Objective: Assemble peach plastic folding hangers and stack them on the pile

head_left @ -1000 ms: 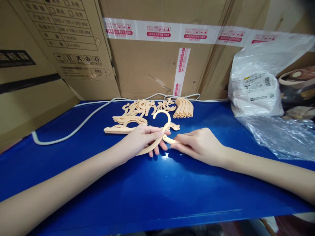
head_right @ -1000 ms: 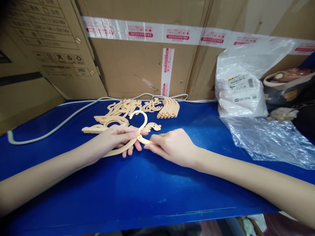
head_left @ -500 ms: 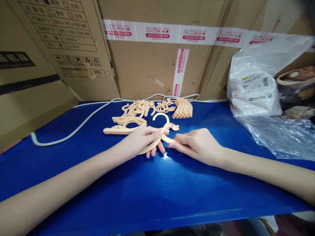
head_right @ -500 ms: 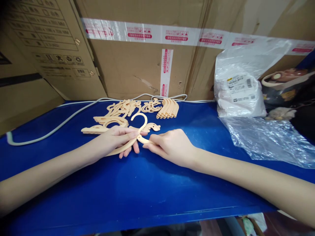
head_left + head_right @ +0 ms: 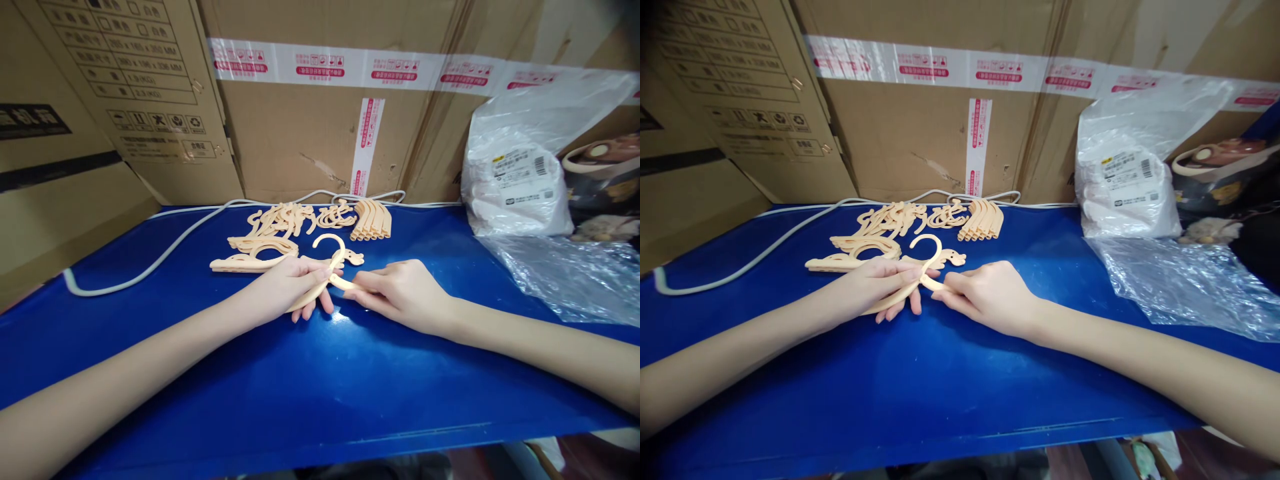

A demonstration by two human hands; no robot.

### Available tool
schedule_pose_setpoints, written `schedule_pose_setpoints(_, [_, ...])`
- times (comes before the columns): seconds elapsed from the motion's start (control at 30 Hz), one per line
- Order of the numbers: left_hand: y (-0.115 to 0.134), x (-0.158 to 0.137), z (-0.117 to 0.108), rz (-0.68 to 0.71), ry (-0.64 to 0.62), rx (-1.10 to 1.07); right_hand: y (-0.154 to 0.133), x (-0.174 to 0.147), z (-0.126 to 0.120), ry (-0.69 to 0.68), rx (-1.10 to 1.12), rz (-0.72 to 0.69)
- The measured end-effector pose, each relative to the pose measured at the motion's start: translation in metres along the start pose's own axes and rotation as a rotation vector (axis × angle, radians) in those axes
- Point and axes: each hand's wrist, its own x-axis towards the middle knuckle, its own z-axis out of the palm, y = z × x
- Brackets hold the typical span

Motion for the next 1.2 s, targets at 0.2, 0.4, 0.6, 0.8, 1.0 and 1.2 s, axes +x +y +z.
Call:
schedule_pose_setpoints(0.2, [-0.001, 0.001, 0.001, 0.014, -0.005, 0.013, 0.000, -0.001, 0.001, -0.001, 0.027, -0.001])
schedule_pose_setpoints(0.4, [0.005, -0.001, 0.004, 0.007, 0.008, 0.113, 0.001, -0.001, 0.001, 0.015, 0.036, -0.006])
schedule_pose_setpoints(0.6, [0.006, -0.004, 0.004, -0.005, -0.002, 0.147, 0.001, 0.000, 0.001, 0.044, 0.032, -0.025])
schedule_pose_setpoints(0.8, [0.004, -0.003, 0.003, -0.026, -0.035, 0.169, 0.001, 0.001, 0.002, 0.109, 0.059, -0.036])
schedule_pose_setpoints(1.0, [0.012, -0.007, 0.006, -0.019, -0.019, 0.245, 0.003, 0.001, 0.003, 0.136, 0.099, -0.024])
schedule_pose_setpoints(1.2, [0.015, -0.016, 0.006, 0.013, 0.024, 0.510, 0.003, 0.002, 0.002, 0.142, 0.089, 0.003])
